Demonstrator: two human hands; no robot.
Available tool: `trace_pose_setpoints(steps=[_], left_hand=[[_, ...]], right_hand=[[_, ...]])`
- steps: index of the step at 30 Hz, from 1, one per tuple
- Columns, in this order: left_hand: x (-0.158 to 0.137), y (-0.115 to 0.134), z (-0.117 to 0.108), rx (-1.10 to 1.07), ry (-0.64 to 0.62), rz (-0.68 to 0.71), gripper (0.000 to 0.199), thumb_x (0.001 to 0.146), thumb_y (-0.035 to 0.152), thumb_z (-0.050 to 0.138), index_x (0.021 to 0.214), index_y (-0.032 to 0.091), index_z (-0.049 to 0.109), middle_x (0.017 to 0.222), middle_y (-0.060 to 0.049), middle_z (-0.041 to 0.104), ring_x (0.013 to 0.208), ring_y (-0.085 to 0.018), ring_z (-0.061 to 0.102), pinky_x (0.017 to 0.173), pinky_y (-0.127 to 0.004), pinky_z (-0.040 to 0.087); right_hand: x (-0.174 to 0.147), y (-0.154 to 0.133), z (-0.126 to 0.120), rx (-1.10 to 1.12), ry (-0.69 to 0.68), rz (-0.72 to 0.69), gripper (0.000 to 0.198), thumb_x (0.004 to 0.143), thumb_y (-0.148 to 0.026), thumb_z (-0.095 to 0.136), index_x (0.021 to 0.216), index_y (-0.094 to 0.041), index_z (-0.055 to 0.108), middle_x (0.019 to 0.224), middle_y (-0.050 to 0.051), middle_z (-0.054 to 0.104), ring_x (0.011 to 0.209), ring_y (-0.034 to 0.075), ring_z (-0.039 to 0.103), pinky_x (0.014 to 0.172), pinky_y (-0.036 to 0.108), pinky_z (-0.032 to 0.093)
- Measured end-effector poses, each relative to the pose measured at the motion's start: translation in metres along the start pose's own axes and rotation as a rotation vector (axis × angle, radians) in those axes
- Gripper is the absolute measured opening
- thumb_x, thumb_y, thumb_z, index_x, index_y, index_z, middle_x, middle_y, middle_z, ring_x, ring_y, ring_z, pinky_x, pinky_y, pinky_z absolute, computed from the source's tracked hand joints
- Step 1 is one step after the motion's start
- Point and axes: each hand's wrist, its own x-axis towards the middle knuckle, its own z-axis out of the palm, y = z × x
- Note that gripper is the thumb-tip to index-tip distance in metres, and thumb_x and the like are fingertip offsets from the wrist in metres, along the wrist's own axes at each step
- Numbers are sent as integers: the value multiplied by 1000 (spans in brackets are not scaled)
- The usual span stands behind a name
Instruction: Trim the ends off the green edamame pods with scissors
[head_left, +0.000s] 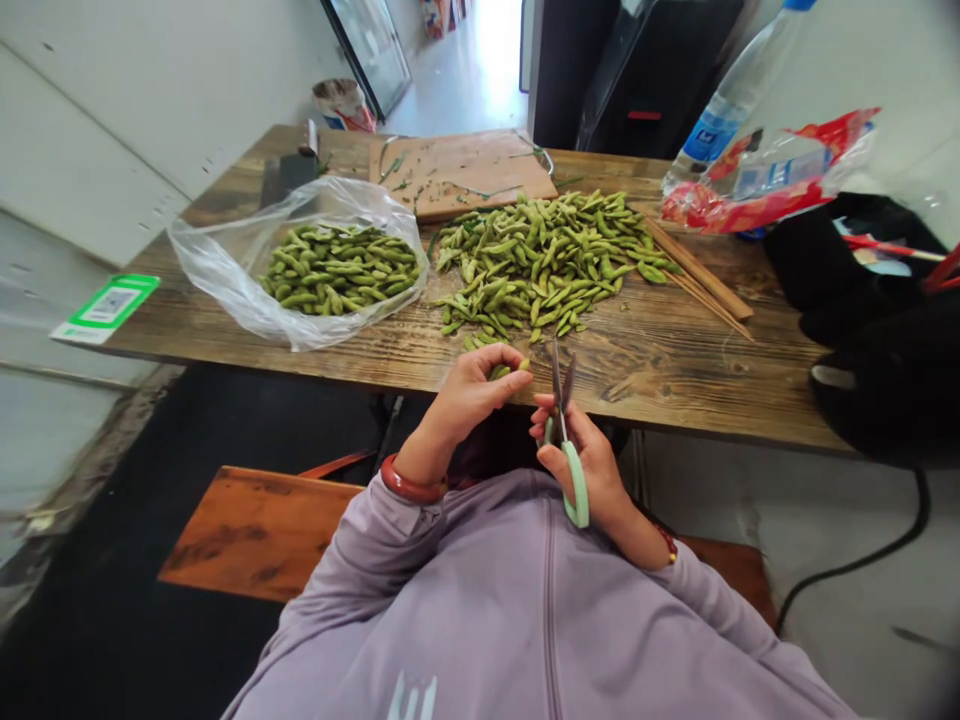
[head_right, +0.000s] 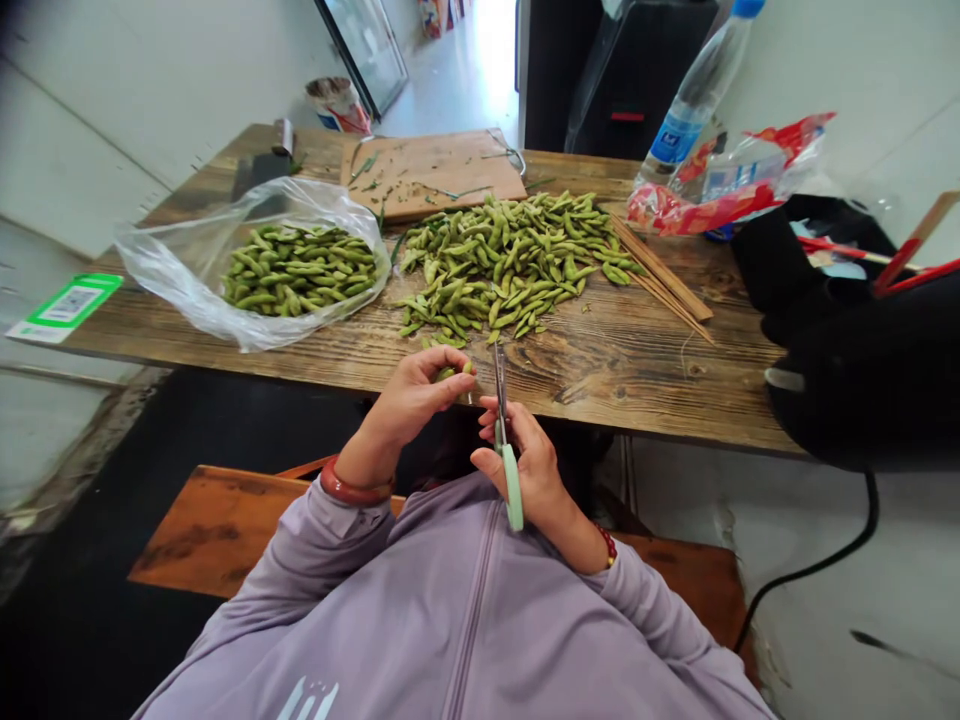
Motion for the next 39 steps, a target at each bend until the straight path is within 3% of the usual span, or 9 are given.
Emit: trace_pose_setpoints(steps=[5,8,18,28,39], left_hand=[[-10,7,2,101,-34,120,21,84,38,71,82,17,74,76,-2,68,67,-13,58,62,-24,44],[-12,12,0,224,-63,197,15,85,29,69,82,16,74,79,-4,71,76,-15,63,72,-26,47],[-18,16,5,408,-63,400,14,87,17,65,74,15,70,69,-1,64,68,-12,58,68,-25,44],[-19,17,7,409,-54,395,14,87,17,64,73,15,67,69,-1,63,68,-12,56,68,-25,43],[-15,20,8,381,-59,337,15,86,17,63,71,16,66,68,-1,64,68,-12,57,70,-26,44]], right_hand=[[2,-1,0,-71,-76,-47,46,92,-45,65,132,-24,56,102,5,63,84,17,64,78,34,57],[4,0,2,-137,-62,-95,46,91,-45,66,131,-25,56,101,4,62,81,17,64,77,34,57],[6,1,1,-227,-45,-136,38,88,-47,70,117,-25,58,99,3,63,80,18,64,72,34,57],[7,-4,4,-221,-22,-132,29,90,-48,66,105,-23,61,89,2,61,73,17,58,69,33,53],[8,-3,4,-241,4,-144,18,91,-38,65,99,-23,61,87,1,60,74,17,58,71,33,52]])
